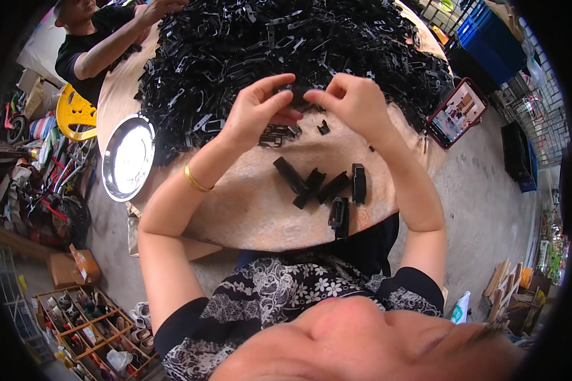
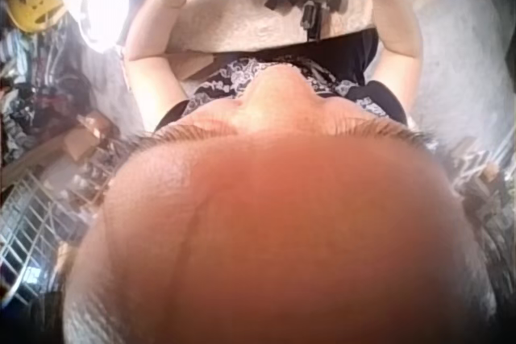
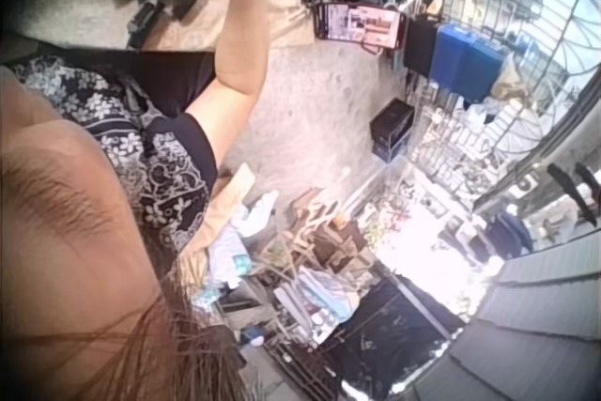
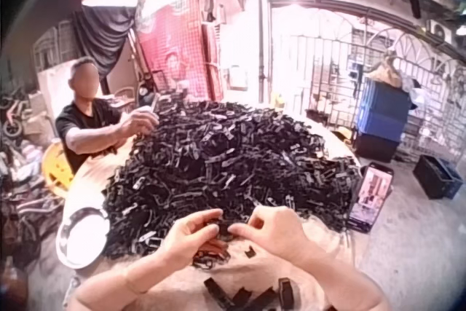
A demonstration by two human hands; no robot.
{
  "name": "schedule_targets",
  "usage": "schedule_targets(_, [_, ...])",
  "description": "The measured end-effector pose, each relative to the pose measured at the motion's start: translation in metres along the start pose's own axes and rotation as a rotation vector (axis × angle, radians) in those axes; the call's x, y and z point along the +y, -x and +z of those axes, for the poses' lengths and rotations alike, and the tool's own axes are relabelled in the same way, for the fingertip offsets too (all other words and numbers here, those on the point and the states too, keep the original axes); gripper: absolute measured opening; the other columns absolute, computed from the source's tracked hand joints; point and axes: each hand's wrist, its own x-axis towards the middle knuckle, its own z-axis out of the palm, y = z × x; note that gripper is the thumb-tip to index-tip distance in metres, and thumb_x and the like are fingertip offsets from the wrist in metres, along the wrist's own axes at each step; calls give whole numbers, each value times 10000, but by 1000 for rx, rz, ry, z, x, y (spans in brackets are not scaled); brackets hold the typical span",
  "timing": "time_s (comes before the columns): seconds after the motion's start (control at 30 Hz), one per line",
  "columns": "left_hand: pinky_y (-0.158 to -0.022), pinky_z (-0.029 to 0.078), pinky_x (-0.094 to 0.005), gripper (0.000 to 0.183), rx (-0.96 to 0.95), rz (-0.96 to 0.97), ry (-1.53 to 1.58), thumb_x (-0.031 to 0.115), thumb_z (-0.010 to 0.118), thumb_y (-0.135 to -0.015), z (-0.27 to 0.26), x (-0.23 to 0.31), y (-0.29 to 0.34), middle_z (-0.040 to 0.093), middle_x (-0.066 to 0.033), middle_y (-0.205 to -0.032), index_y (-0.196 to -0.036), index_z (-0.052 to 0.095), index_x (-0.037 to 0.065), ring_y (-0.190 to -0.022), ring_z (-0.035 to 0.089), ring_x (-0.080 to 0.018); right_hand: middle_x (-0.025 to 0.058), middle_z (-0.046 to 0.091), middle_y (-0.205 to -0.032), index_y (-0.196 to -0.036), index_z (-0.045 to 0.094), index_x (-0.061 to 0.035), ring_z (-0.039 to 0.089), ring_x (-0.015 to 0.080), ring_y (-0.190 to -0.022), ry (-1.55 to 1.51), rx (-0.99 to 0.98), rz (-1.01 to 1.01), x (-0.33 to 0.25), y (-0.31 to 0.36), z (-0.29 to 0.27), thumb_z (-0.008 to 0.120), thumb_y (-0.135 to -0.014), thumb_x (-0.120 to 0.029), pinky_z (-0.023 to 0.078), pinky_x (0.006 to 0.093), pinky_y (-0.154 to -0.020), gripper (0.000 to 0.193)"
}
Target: The person assembles small black plastic parts by picking components from a pile, fitting pieces together by hand, and placing the assembled units onto the table.
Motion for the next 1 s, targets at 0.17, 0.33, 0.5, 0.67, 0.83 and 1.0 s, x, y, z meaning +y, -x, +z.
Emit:
schedule_targets(0.17, [-757,534,-309,362,134,63,79,174,473,-928,-14,0,-7,587,-98,-973,-1236,443,-14,-854,638,-209,97,600,-598,-657,629,-27,588,260,-552,-314,-68,-88,14,-11,-10,673,-734,-313,462,333,-531,299])
schedule_targets(0.33, [-747,532,-318,337,246,33,143,170,443,-939,-17,1,-8,581,-91,-994,-1220,453,-14,-848,636,-211,56,587,-826,-852,637,-88,569,256,-846,89,-116,-476,13,-16,16,589,-742,-79,487,353,-690,121])
schedule_targets(0.5, [-694,531,-276,294,130,-130,72,173,439,-939,-3,-3,2,588,-83,-980,-1160,514,-5,-777,636,-174,50,626,-846,-852,645,-79,578,248,-810,64,153,-446,15,-50,31,581,-742,-80,485,342,-706,128])
schedule_targets(0.67, [-676,534,-258,279,8,-138,-102,146,437,-940,10,-18,2,594,-93,-933,-1145,516,-25,-752,635,-155,37,633,-977,-953,650,-109,562,244,-924,25,84,-528,6,-82,52,634,-747,-135,464,331,-806,208])
schedule_targets(0.83, [-679,538,-259,262,10,-139,-160,118,439,-934,11,-22,2,594,-100,-943,-1130,519,-35,-757,640,-155,58,555,-1118,-1062,608,-116,544,254,-983,203,-71,-534,-13,-92,72,616,-754,-131,449,352,-864,309])
schedule_targets(1.0, [-685,540,-266,264,20,-148,-158,114,432,-933,8,-21,2,594,-107,-956,-1136,512,-35,-761,645,-171,100,580,-981,-926,644,-61,587,290,-884,126,-110,-399,-3,-91,73,548,-712,-24,486,355,-792,238])
